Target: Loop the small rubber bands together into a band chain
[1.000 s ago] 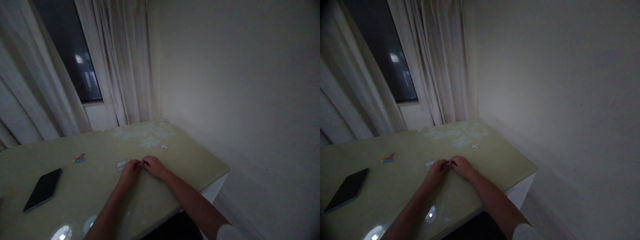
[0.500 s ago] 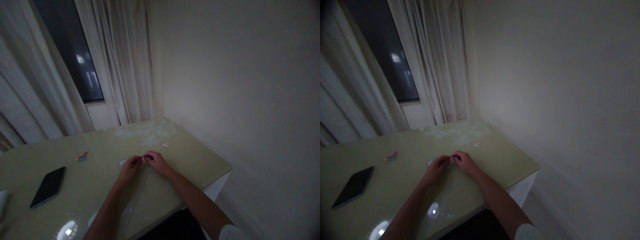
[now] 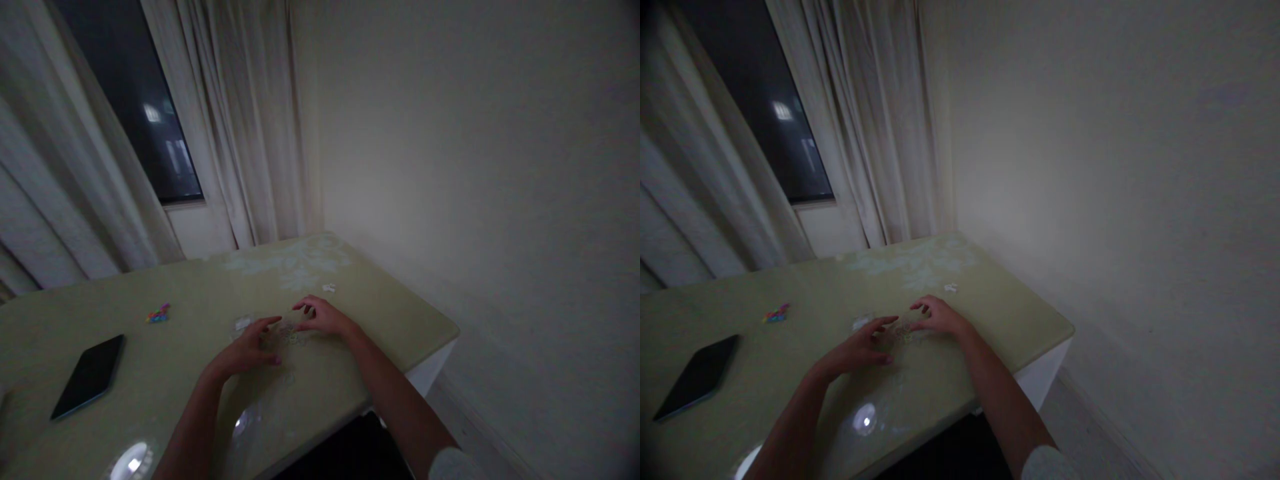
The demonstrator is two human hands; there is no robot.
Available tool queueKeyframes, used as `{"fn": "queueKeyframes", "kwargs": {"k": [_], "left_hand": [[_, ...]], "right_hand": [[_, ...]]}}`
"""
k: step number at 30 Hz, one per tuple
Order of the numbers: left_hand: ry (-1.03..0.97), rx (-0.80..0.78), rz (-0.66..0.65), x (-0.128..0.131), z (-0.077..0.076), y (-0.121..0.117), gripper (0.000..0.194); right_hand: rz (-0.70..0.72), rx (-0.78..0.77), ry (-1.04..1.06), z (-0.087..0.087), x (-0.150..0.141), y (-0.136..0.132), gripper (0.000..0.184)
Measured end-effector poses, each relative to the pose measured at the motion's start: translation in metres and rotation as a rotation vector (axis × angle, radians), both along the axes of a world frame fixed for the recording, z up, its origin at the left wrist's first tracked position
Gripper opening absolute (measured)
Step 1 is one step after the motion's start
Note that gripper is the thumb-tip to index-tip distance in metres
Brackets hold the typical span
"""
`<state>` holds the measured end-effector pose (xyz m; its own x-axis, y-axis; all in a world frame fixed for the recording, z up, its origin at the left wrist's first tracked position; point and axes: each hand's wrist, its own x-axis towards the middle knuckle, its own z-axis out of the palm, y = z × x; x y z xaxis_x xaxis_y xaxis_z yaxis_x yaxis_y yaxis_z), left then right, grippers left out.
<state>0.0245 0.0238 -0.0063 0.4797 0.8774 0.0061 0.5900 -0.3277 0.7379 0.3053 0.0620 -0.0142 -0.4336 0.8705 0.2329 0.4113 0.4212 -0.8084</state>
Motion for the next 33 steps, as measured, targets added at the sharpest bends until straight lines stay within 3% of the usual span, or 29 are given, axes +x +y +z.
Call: {"fn": "queueKeyframes", "kwargs": {"k": [3,6,8,12,19,24,28,33], "left_hand": [[0.062,0.013,-0.055,0.005,0.007,-0.007,0.116],[0.108,0.054,-0.049,0.020,0.005,-0.011,0.129],[0.122,0.081,-0.004,0.030,0.000,-0.011,0.118],[0.115,0.114,0.085,0.039,-0.010,-0.004,0.074],[0.108,0.116,0.119,0.041,-0.016,0.020,0.010],[0.019,0.113,0.137,0.040,-0.016,0.009,0.012],[-0.063,0.094,0.181,0.037,-0.019,-0.008,0.028],[-0.107,0.054,0.243,0.034,-0.023,-0.016,0.032]], "right_hand": [[0.050,-0.018,-0.077,0.002,0.010,-0.002,0.084],[0.097,0.062,-0.214,0.001,0.006,-0.006,0.096],[0.103,0.120,-0.280,-0.001,-0.001,-0.008,0.089],[0.131,0.161,-0.283,-0.001,-0.012,-0.007,0.062],[0.235,0.210,-0.368,0.011,-0.028,0.010,0.012],[0.278,0.186,-0.302,0.007,-0.024,0.012,0.007],[0.213,0.114,-0.102,-0.002,-0.021,0.002,0.009],[0.107,-0.014,0.079,0.002,-0.019,-0.006,0.012]]}}
